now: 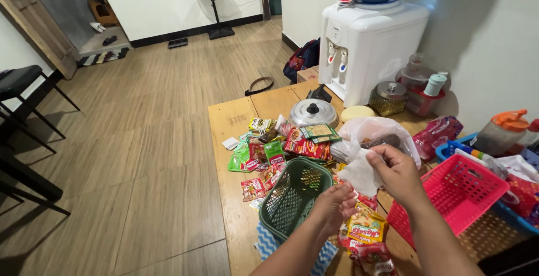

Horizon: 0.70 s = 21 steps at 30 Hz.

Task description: Cleaning two plastic baskets with a dry cloth.

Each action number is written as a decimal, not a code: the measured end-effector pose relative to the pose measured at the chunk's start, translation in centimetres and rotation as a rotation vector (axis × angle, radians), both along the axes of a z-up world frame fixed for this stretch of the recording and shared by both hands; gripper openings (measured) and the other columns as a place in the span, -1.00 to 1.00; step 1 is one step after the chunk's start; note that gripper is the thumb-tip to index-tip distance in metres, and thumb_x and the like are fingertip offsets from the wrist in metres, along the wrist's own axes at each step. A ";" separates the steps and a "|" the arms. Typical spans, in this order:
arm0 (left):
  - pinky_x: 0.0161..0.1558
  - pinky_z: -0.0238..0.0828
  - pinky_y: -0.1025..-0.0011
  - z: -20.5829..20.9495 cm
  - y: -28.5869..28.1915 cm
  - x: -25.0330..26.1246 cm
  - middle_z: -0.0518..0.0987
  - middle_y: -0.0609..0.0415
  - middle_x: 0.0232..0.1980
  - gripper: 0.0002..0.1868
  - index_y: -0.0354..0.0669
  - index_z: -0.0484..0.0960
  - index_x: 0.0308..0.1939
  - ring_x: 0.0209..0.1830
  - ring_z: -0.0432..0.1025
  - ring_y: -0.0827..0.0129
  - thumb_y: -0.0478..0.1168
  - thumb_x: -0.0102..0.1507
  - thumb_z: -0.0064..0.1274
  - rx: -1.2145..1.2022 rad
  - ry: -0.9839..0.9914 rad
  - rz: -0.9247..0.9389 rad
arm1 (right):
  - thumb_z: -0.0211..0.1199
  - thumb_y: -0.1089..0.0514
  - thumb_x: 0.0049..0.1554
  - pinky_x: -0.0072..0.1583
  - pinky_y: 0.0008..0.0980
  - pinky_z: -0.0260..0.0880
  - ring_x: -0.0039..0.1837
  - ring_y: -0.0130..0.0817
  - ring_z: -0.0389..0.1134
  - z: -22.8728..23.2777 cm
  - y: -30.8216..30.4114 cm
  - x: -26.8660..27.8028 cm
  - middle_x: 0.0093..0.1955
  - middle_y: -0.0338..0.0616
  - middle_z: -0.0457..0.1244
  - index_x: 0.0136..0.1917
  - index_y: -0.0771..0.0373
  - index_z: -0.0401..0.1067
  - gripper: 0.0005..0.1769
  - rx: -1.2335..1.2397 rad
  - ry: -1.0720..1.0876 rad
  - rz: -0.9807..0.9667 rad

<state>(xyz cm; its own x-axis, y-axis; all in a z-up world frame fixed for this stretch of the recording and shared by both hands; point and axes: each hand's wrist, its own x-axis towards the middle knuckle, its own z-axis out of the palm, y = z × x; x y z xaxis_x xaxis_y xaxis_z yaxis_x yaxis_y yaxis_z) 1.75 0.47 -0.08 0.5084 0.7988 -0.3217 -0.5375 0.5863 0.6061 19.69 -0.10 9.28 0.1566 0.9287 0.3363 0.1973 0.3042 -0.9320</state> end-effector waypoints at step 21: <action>-0.23 0.37 0.40 1.1 0.8 0.7 0.54 0.28 -0.33 -0.74 0.01 0.54 -0.15 -0.34 0.42 0.52 -0.10 0.23 0.31 -0.009 -0.029 0.057 | 0.23 0.12 0.24 -0.32 -0.58 0.21 -0.32 -0.66 0.23 0.2 1.0 0.3 -0.28 -0.37 0.30 -0.04 0.28 0.49 -0.83 -0.113 0.297 0.004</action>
<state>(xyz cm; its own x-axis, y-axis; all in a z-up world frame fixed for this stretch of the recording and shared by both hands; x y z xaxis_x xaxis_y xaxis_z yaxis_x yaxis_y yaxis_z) 2.40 1.26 1.05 0.4715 0.8238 -0.3148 -0.5874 0.5596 0.5847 20.03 0.94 9.50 0.2284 0.9583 0.1715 -0.0893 0.1961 -0.9765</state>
